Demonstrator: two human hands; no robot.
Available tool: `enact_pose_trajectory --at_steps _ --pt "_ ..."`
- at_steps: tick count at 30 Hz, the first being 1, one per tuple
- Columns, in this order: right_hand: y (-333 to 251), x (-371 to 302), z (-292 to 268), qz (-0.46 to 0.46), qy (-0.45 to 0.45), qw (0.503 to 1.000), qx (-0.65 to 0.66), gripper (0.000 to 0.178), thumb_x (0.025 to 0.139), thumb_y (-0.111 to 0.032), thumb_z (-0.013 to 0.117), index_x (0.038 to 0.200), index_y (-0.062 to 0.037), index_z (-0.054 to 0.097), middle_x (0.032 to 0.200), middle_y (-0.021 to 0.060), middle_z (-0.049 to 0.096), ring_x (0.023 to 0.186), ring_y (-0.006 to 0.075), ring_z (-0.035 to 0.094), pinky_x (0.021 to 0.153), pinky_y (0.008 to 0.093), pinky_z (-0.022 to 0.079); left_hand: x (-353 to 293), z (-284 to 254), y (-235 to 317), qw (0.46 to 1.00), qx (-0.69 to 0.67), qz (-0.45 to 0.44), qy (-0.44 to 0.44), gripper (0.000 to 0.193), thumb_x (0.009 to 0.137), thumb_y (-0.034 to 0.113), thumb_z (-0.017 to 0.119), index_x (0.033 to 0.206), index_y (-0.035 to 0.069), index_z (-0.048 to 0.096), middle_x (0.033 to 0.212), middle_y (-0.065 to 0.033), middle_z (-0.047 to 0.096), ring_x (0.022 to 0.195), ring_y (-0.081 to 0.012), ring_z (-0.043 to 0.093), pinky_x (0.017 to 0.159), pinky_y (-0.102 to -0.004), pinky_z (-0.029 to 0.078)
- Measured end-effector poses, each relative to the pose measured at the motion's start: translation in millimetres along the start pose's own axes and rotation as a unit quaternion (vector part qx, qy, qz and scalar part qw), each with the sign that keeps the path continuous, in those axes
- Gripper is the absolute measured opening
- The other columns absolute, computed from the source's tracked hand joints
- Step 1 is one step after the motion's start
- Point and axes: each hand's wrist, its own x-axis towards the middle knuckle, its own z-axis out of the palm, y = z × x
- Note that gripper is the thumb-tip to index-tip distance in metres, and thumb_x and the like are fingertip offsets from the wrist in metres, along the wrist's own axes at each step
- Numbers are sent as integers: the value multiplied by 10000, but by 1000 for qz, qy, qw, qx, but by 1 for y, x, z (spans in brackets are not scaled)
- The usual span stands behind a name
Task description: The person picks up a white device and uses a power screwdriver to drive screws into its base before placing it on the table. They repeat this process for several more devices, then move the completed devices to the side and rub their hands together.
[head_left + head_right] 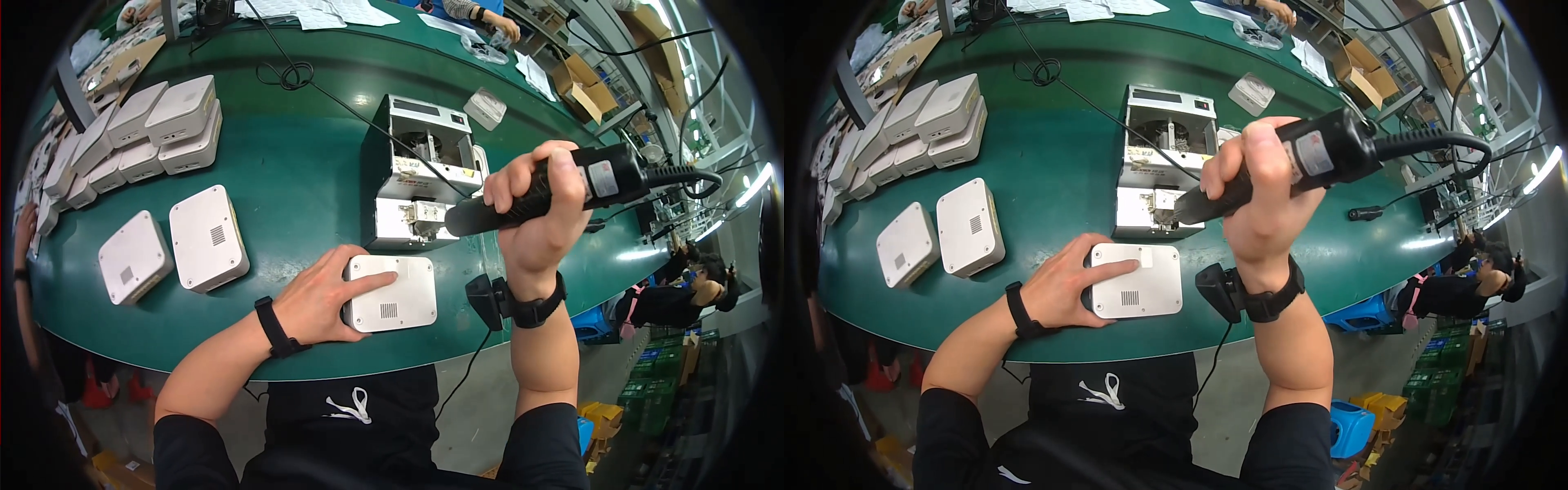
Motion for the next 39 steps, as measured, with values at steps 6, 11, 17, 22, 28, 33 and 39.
enact_pose_trajectory --at_steps 6,11,17,22,28,33,39 --pt "9 4 3 37 -34 998 -42 213 946 -266 508 947 -53 504 606 57 465 472 163 453 505 349 431 0 0 -1 1000 -1 -5 -1 828 581 189 864 1349 261 562 1272 -137 459 1152 -347 519 956 -411 501" --pt "3 -11 8 63 -44 997 -7 232 946 -287 503 965 -56 502 605 58 459 472 161 452 504 348 429 0 -1 -3 1000 -3 3 2 824 583 186 862 1348 257 563 1276 -141 455 1155 -350 518 957 -412 501" --pt "11 -24 13 81 -61 995 -2 240 952 -297 483 969 -58 495 606 56 455 469 158 447 507 347 432 0 1 -5 1000 -6 5 3 832 569 176 864 1343 253 568 1277 -143 454 1150 -354 521 952 -417 503" --pt "26 -28 10 90 -59 994 -4 240 955 -313 469 967 -74 487 618 51 463 471 154 440 510 343 429 1 2 -5 1000 -14 3 7 841 558 167 867 1340 254 570 1276 -143 454 1145 -356 522 945 -422 506" --pt "33 -27 4 97 -66 992 36 241 956 -330 469 969 -90 483 628 48 474 475 151 436 512 337 424 1 2 -8 1000 -9 1 9 844 556 159 864 1341 250 570 1276 -144 450 1142 -358 520 940 -426 508" --pt "29 -28 8 90 -52 994 23 244 956 -332 473 964 -88 481 627 45 470 476 153 441 517 338 426 4 -1 -8 1000 -10 8 8 838 560 159 860 1341 250 570 1281 -145 447 1145 -358 519 944 -425 506" --pt "6 -17 1 55 -55 997 1 233 960 -309 481 941 -77 485 619 49 465 478 158 448 513 342 425 1 2 -5 1000 -4 8 5 828 569 167 858 1340 252 570 1284 -146 446 1149 -359 518 954 -423 503"
